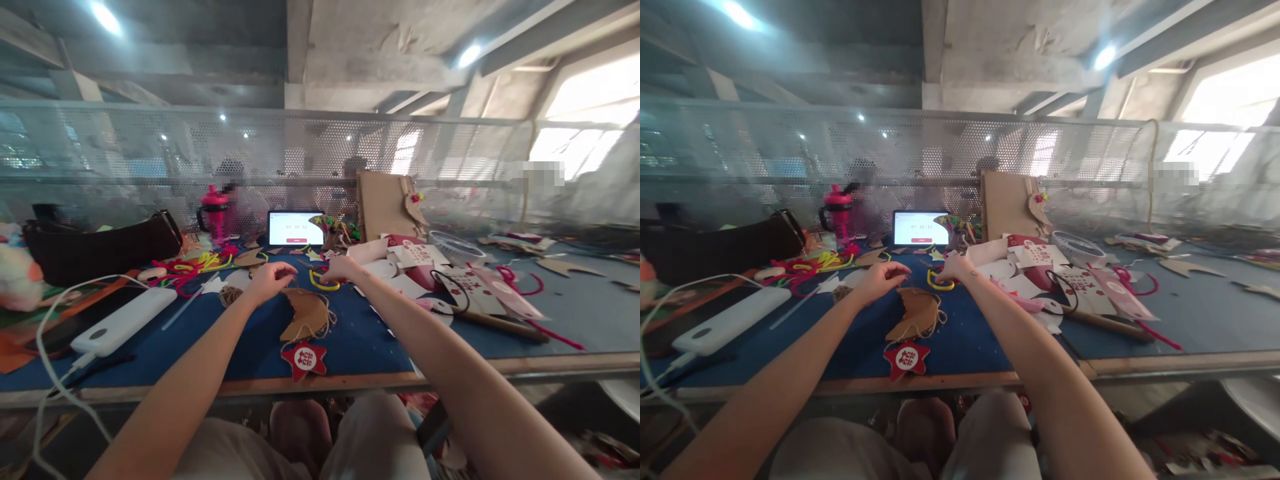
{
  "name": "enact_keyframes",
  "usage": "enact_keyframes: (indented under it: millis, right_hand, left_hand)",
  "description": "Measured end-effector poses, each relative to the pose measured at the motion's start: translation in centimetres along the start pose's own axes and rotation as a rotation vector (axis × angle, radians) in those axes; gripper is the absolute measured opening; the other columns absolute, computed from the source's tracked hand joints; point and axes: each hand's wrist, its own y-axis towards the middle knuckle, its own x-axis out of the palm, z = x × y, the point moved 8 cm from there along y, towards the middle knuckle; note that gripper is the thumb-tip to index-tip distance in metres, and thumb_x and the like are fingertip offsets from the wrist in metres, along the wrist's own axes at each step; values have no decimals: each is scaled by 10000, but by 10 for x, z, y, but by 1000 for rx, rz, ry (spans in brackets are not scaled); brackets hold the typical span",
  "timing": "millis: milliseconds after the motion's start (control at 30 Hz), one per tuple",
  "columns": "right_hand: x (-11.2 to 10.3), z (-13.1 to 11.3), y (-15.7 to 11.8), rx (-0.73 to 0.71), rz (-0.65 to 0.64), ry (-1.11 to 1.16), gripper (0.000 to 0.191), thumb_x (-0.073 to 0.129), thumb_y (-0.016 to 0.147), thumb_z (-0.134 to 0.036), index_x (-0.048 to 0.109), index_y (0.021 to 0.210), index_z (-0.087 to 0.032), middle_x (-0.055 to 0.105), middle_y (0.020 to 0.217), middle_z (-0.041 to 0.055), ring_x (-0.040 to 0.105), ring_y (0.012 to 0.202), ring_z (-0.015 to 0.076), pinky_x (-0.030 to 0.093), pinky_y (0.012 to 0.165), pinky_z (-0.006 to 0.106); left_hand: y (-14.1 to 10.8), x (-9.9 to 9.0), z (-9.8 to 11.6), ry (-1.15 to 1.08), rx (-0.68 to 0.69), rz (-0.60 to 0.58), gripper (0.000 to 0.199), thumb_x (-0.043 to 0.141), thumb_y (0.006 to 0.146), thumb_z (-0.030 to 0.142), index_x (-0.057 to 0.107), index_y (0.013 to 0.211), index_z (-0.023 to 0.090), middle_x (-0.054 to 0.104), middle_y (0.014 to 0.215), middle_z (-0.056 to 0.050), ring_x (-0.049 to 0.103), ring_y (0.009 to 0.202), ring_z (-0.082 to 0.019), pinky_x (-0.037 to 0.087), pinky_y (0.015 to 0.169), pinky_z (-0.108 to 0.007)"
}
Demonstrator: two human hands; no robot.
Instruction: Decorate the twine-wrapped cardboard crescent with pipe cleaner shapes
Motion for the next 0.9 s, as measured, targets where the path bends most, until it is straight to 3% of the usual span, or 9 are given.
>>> enact_keyframes:
  millis: [100,267,367,500,633,733,900]
  right_hand:
    - [-13,16,-8,0,43,30,467,484,765,-543,661,720,-114,657,715,121,586,658,167,387,577,254]
    - [-20,31,-39,-77,59,203,599,531,611,-751,609,694,-163,562,591,28,485,538,138,338,505,255]
    - [-20,32,-65,-124,80,243,650,479,622,-787,603,743,-160,558,617,25,490,557,142,321,515,253]
    - [-12,28,-94,-151,-32,174,656,385,704,-776,582,765,-153,623,708,64,548,607,170,339,538,258]
    - [-16,21,-111,-179,-56,-24,676,389,701,-776,581,891,-157,665,858,114,607,700,229,367,563,276]
    - [-16,14,-116,-216,-86,-196,715,394,666,-803,598,897,-158,671,843,129,622,717,268,376,565,298]
    - [-11,2,-118,-249,-130,-293,733,365,661,-818,622,864,-162,673,794,124,630,688,269,394,575,315]
  left_hand:
    - [0,-2,4,124,41,24,192,557,775,244,651,920,161,708,820,-54,647,736,-170,510,682,-286]
    - [2,-5,4,263,127,87,146,546,777,224,658,857,174,702,789,-35,632,692,-160,494,677,-271]
    - [3,-6,1,279,141,114,147,546,779,235,659,855,182,706,808,-32,642,712,-167,492,694,-276]
    - [4,-5,-1,262,120,102,151,535,784,241,662,844,187,712,803,-33,653,731,-177,497,703,-281]
    - [4,-6,-1,241,101,113,146,539,776,216,668,836,186,717,789,-28,655,727,-168,499,711,-272]
    - [5,-5,-2,221,96,126,155,535,774,205,674,841,185,718,780,-25,657,721,-162,502,705,-266]
    - [7,-3,-2,210,109,127,162,534,774,198,681,838,177,717,783,-31,660,726,-163,507,699,-268]
